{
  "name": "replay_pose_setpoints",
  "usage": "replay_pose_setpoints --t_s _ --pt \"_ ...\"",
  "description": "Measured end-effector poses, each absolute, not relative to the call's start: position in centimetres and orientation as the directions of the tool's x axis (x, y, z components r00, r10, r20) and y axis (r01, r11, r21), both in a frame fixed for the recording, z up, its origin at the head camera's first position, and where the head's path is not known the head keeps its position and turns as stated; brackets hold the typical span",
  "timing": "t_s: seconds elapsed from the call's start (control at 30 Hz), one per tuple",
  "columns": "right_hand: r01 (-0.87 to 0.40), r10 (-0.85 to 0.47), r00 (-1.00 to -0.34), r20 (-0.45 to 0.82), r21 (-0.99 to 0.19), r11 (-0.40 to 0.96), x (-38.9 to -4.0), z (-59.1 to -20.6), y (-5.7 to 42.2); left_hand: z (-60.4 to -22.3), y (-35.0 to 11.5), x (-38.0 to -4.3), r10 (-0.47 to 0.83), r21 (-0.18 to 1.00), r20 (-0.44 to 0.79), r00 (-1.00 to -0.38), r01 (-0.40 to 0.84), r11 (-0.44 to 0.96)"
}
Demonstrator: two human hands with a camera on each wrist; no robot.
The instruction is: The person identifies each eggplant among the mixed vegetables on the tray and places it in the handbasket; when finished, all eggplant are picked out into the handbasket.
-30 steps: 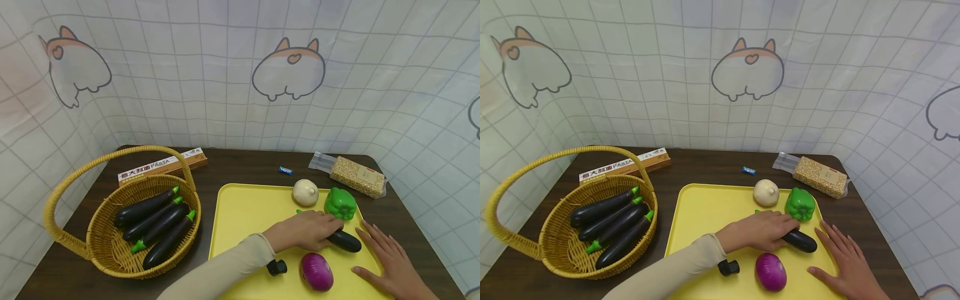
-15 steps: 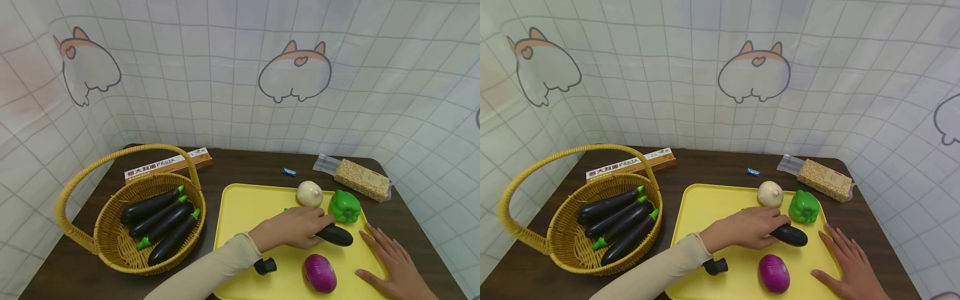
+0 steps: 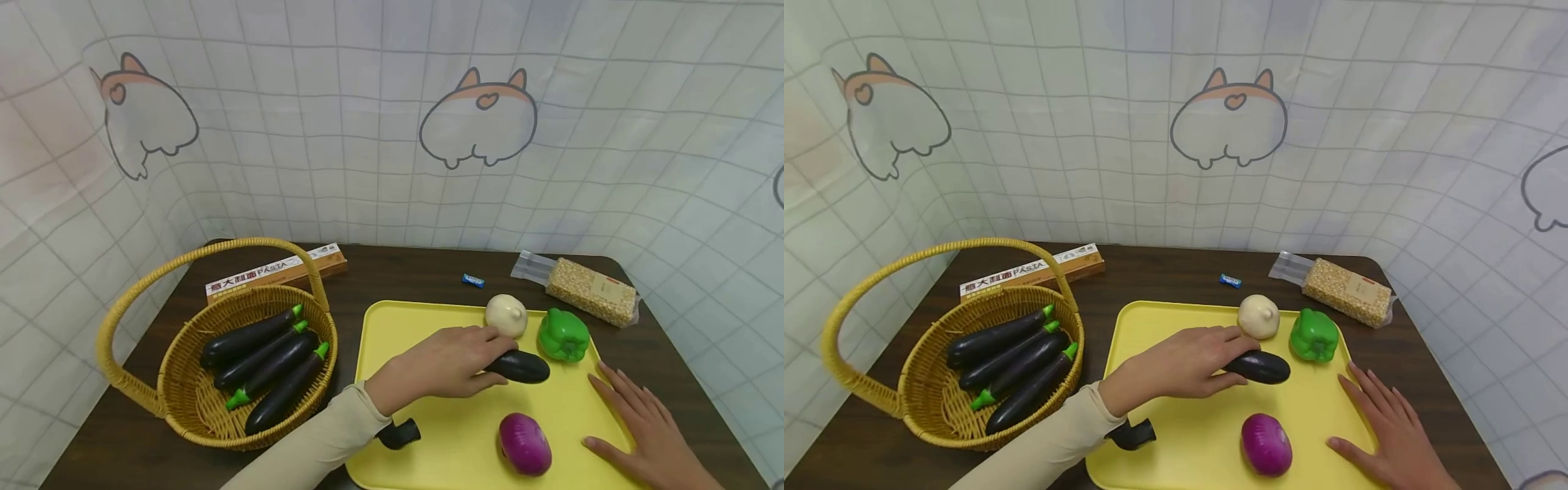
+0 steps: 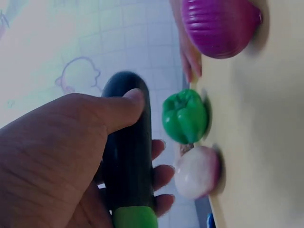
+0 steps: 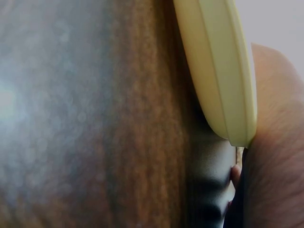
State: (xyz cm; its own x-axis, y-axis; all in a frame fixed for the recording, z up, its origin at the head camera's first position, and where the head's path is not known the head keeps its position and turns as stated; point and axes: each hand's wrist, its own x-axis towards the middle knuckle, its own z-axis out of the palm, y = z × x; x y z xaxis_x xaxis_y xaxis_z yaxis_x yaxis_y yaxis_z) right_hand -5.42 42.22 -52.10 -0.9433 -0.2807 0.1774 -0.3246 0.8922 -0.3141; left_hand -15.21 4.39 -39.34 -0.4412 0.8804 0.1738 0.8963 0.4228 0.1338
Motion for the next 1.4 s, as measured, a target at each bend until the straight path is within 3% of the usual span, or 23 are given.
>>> replay_pose_setpoints --t_s 0.5,0.9,1.4 --pt "-0.35 -0.302 -0.933 0.198 -0.294 0.889 -5.7 -52.1 42.2 -37.5 -2.3 -15.7 0.795 0.245 0.231 -0.56 0.825 0.51" --pt "-0.328 -0.29 -0.942 0.169 -0.287 0.9 -5.5 -52.2 42.0 -36.4 -8.2 -15.7 0.725 0.279 0.308 -0.616 0.787 0.55" --pt "-0.344 -0.297 -0.935 0.195 -0.289 0.894 -5.5 -52.4 42.2 -37.5 -17.2 -13.5 0.539 0.407 0.216 -0.814 0.577 0.708"
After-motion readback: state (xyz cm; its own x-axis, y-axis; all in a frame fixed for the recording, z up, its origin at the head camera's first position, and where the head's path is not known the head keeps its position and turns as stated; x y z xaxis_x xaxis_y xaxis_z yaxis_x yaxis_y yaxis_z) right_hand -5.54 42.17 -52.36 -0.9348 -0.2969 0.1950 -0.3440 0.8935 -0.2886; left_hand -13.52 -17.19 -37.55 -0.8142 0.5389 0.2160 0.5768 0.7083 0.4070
